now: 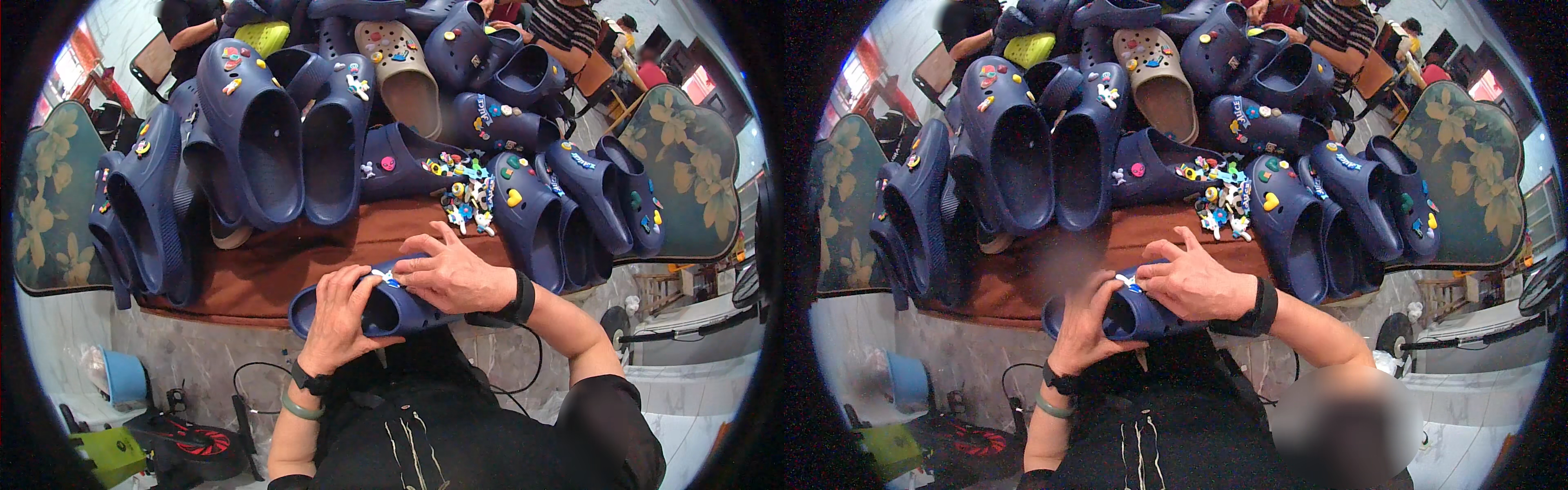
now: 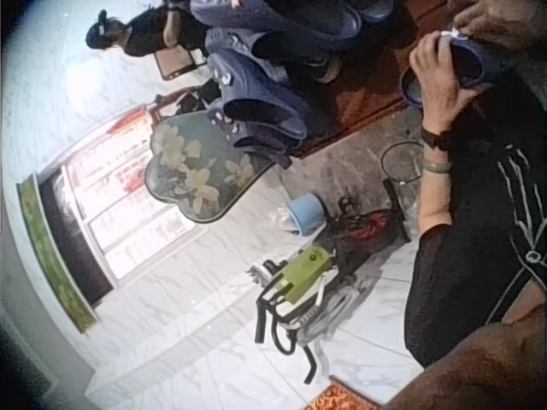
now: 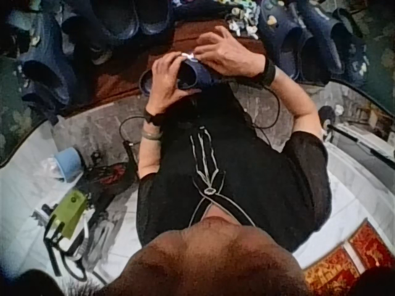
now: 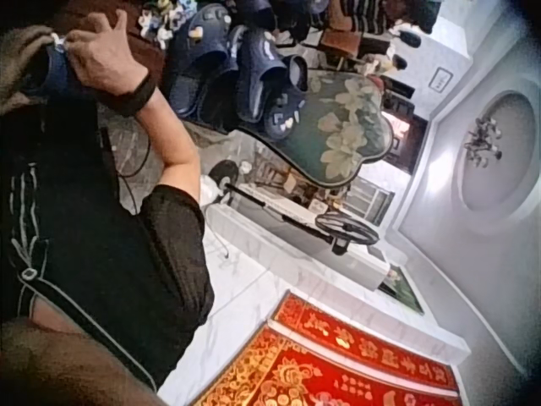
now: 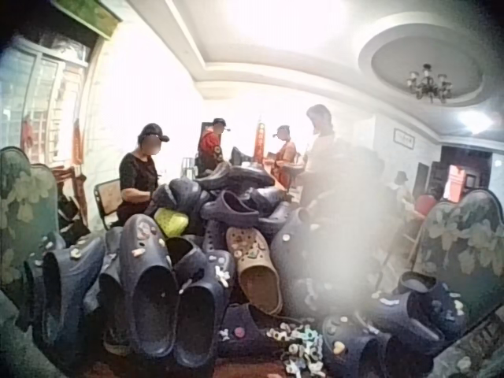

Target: Applying decorative charms to the holes of plastic foam clogs.

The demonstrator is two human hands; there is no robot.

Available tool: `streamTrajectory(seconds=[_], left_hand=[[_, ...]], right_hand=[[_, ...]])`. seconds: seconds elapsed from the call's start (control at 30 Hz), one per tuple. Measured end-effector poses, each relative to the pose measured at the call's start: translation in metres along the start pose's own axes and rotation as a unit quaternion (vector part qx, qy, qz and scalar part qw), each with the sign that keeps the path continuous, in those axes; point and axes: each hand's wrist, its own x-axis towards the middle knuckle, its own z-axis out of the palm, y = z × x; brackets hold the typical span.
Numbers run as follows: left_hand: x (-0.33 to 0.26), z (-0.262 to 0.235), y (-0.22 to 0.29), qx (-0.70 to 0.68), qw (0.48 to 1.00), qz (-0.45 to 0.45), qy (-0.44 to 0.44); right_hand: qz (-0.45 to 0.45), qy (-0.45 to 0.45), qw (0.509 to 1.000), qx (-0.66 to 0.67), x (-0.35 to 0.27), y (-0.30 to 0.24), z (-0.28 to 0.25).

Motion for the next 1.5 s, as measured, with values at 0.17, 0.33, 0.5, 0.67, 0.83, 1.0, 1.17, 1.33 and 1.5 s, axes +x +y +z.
streamTrajectory(seconds=[0.17, 0.33, 0.5, 0.67, 0.83, 1.0, 1.17, 1.33, 1.5], left_hand=[[0.007, -0.007, 0.004, -0.044, 0.998, -0.033, -0.014], [0.028, -0.009, -0.012, -0.052, 0.998, -0.01, -0.025], [0.061, -0.015, -0.013, 0.047, 0.984, 0.108, -0.131], [0.07, -0.013, -0.007, 0.108, 0.963, 0.198, -0.149], [0.071, -0.014, -0.011, 0.167, 0.958, 0.199, -0.123], [0.054, -0.015, -0.021, 0.147, 0.98, 0.09, -0.096], [0.016, -0.031, -0.008, 0.014, 0.982, -0.056, -0.179], [-0.001, 0.002, 0.0, 0.144, 0.986, -0.052, -0.065], [0.016, 0.01, 0.008, 0.148, 0.987, -0.053, -0.035]], right_hand=[[0.047, 0.04, 0.997, 0.055, -0.003, -0.003, 0.006], [0.043, 0.126, 0.987, 0.088, -0.01, 0.001, 0.019], [0.119, 0.147, 0.982, 0.012, -0.026, -0.028, 0.032], [0.097, 0.16, 0.982, 0.011, -0.036, -0.035, 0.039], [0.071, 0.132, 0.989, -0.001, -0.022, -0.021, 0.035], [0.055, 0.121, 0.985, 0.111, -0.012, -0.002, 0.033], [0.044, 0.118, 0.985, 0.119, -0.01, 0.005, 0.03], [0.006, 0.097, 0.993, 0.064, 0.005, 0.011, 0.027], [0.018, 0.111, 0.992, 0.05, -0.003, 0.016, 0.018]])
